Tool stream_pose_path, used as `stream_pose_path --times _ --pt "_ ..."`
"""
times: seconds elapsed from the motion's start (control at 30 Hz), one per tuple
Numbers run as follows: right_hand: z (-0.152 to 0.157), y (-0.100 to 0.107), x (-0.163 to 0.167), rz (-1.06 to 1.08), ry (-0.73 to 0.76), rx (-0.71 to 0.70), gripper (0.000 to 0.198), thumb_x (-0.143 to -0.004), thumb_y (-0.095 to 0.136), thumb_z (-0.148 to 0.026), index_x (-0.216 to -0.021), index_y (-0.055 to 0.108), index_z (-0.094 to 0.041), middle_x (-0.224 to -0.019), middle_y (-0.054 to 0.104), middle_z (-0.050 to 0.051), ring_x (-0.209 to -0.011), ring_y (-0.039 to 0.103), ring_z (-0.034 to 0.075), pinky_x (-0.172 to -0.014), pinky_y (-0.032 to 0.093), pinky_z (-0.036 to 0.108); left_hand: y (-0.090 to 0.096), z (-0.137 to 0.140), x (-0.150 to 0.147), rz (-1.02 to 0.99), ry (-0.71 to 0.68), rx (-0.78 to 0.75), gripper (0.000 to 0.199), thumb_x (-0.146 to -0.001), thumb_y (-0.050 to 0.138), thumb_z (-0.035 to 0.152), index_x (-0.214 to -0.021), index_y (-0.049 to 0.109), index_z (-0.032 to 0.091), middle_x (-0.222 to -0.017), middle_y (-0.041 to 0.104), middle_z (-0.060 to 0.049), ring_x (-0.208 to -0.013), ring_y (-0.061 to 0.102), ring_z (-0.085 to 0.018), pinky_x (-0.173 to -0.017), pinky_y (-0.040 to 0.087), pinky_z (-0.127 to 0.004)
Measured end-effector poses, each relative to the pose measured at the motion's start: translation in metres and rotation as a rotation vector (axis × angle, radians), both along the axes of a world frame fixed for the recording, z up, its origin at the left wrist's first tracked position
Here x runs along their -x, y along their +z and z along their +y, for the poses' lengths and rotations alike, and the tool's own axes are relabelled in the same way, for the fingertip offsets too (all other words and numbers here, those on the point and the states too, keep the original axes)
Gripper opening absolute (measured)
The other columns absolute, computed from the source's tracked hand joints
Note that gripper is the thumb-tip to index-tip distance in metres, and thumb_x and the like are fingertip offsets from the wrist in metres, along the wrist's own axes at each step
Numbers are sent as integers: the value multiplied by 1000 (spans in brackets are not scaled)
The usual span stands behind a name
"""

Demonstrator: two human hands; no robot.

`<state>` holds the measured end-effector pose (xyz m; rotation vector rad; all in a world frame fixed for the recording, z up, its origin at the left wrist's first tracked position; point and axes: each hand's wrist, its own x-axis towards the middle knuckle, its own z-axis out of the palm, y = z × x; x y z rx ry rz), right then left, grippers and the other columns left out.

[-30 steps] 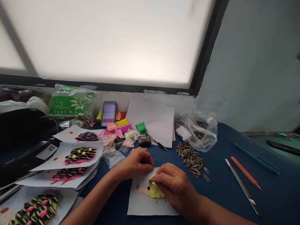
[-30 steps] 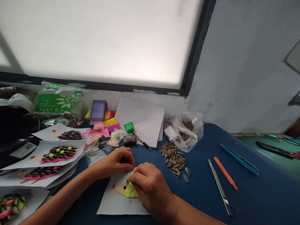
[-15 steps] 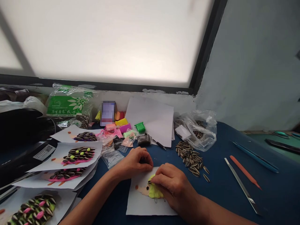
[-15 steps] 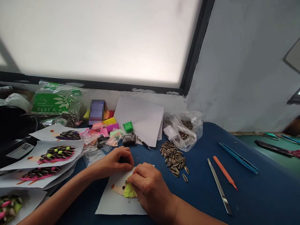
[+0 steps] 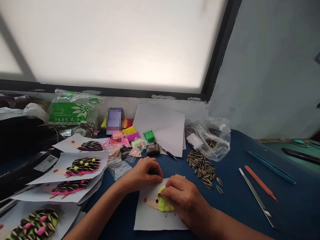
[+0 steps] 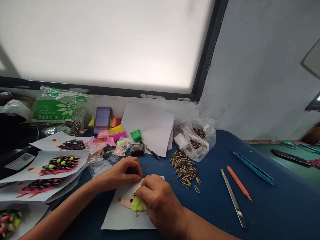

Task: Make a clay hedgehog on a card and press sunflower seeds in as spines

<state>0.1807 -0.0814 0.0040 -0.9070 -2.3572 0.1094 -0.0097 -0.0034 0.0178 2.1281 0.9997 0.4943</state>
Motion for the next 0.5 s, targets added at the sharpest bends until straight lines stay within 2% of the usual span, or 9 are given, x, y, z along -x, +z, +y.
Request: stream_pose_path --times 0.37,0.5 --pt "-6 3 1 12 -23 -12 17 -87 52 -8 -84 66 -18 -83 64 6 -73 53 16 -66 44 28 -1 0 -1 -16 8 -1 12 -74 64 30 -73 71 20 -82 61 -1 -84 54 -16 -73 41 -25" --pt "-4 11 0 84 -28 -20 20 -85 50 -7 -93 65 -18 -91 63 8 -79 55 18 -70 47 30 -2 0 -1 -16 11 -1 12 -74 64 30 -74 72 20 -82 61 0 -85 54 -17 -74 41 -25"
